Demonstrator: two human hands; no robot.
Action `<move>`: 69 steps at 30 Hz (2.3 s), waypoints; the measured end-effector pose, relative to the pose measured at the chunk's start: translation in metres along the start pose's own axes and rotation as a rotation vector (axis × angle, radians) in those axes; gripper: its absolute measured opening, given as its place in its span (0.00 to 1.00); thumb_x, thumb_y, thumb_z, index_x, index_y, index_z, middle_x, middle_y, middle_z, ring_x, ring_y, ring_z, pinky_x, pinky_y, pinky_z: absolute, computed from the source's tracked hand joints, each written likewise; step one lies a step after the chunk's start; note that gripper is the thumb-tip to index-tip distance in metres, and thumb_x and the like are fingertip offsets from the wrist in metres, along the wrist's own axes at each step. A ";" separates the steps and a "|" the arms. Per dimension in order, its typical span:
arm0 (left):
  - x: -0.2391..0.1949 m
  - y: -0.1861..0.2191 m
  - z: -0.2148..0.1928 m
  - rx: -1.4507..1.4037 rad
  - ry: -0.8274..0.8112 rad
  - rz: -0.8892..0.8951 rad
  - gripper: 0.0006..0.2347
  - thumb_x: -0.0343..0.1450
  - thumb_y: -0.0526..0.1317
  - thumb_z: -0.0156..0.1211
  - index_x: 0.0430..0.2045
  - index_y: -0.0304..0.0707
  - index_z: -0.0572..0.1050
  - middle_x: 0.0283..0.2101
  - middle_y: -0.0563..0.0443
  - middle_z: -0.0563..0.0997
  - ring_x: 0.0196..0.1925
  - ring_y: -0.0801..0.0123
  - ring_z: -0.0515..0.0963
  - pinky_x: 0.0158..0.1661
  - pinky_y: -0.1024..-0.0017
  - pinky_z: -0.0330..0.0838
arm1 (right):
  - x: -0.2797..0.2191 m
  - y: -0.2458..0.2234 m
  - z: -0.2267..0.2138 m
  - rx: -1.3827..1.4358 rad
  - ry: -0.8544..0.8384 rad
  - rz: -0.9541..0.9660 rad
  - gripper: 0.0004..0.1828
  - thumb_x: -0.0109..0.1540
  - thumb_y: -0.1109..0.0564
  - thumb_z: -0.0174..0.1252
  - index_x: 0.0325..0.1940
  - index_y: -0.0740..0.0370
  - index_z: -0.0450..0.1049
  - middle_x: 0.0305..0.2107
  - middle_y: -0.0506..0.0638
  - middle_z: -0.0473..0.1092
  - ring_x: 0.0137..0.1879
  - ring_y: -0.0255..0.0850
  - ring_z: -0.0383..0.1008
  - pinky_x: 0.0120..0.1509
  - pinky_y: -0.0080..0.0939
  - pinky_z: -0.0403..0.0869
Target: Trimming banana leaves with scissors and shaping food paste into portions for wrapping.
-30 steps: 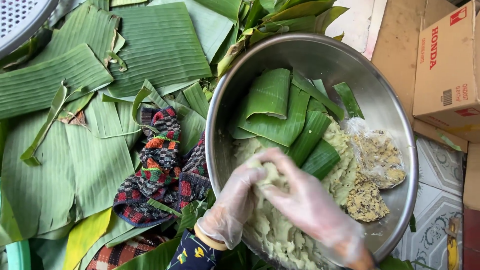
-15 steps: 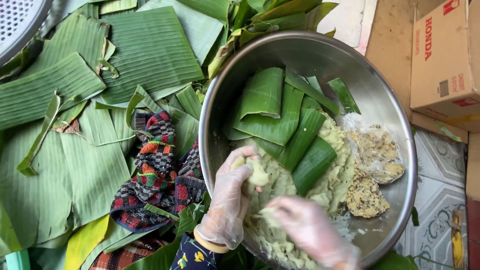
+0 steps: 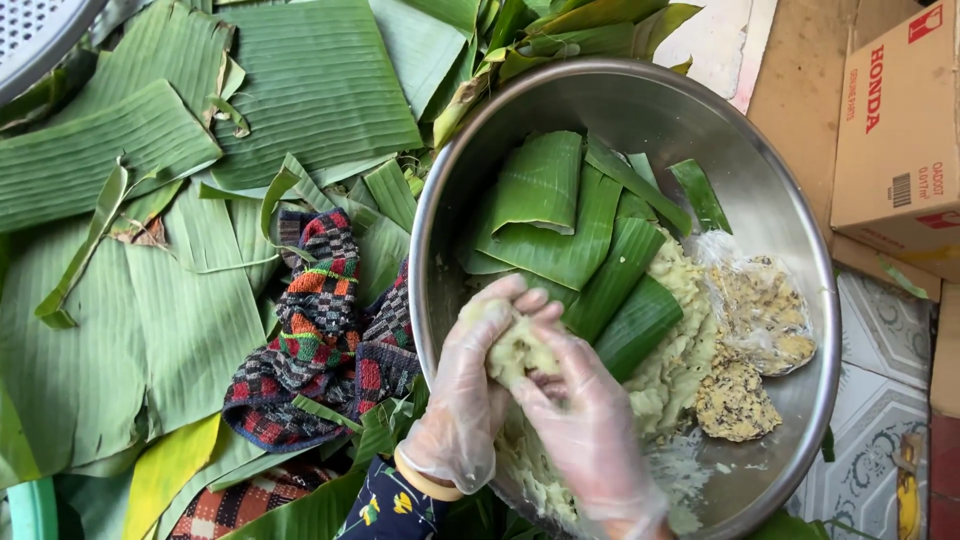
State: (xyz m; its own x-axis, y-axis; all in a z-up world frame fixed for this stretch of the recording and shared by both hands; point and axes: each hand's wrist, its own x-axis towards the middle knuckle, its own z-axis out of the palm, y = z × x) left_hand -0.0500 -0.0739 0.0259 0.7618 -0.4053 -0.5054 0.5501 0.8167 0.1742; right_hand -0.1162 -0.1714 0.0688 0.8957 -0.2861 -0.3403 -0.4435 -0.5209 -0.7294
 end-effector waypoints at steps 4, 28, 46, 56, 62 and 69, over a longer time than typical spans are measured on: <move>-0.012 0.004 0.008 0.264 -0.111 -0.105 0.23 0.65 0.32 0.60 0.58 0.30 0.69 0.56 0.35 0.78 0.51 0.57 0.80 0.53 0.67 0.76 | 0.009 0.005 0.002 -0.095 0.184 -0.169 0.20 0.60 0.60 0.63 0.57 0.59 0.77 0.54 0.56 0.77 0.57 0.46 0.81 0.60 0.38 0.81; 0.016 -0.015 -0.013 0.314 -0.095 0.021 0.25 0.65 0.32 0.62 0.58 0.33 0.66 0.50 0.37 0.74 0.45 0.51 0.79 0.35 0.64 0.80 | 0.015 0.133 -0.161 -0.313 0.219 0.645 0.25 0.63 0.59 0.59 0.66 0.55 0.71 0.68 0.50 0.61 0.61 0.46 0.73 0.69 0.42 0.73; 0.009 -0.019 -0.013 0.230 -0.128 0.025 0.22 0.67 0.28 0.59 0.57 0.30 0.66 0.48 0.35 0.73 0.44 0.50 0.78 0.33 0.64 0.77 | 0.026 0.185 -0.170 -0.612 0.158 0.661 0.28 0.61 0.68 0.54 0.63 0.48 0.75 0.66 0.46 0.64 0.66 0.49 0.70 0.73 0.44 0.68; 0.010 -0.015 -0.010 0.214 -0.094 -0.004 0.21 0.70 0.33 0.59 0.58 0.30 0.66 0.50 0.35 0.74 0.45 0.52 0.79 0.34 0.64 0.78 | 0.037 0.213 -0.170 -0.763 0.147 0.641 0.24 0.62 0.47 0.56 0.63 0.42 0.77 0.60 0.41 0.72 0.55 0.48 0.78 0.56 0.43 0.75; -0.002 -0.006 0.014 0.213 0.099 -0.003 0.15 0.71 0.22 0.49 0.52 0.22 0.72 0.43 0.32 0.77 0.41 0.45 0.79 0.46 0.55 0.78 | 0.033 0.170 -0.172 -0.547 0.214 0.688 0.14 0.63 0.60 0.62 0.52 0.53 0.82 0.36 0.53 0.79 0.28 0.41 0.70 0.32 0.41 0.72; 0.008 -0.012 -0.007 0.201 -0.033 0.018 0.21 0.66 0.25 0.47 0.56 0.21 0.69 0.53 0.22 0.76 0.56 0.32 0.79 0.56 0.49 0.75 | 0.015 0.045 -0.110 0.026 0.008 0.065 0.17 0.56 0.64 0.66 0.50 0.59 0.83 0.42 0.53 0.85 0.45 0.41 0.89 0.52 0.32 0.89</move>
State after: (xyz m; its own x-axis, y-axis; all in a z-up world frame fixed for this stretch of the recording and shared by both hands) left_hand -0.0530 -0.0839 0.0143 0.7812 -0.4068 -0.4735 0.5907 0.7270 0.3500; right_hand -0.1263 -0.2878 0.0965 0.8646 -0.3252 -0.3831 -0.5000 -0.4798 -0.7210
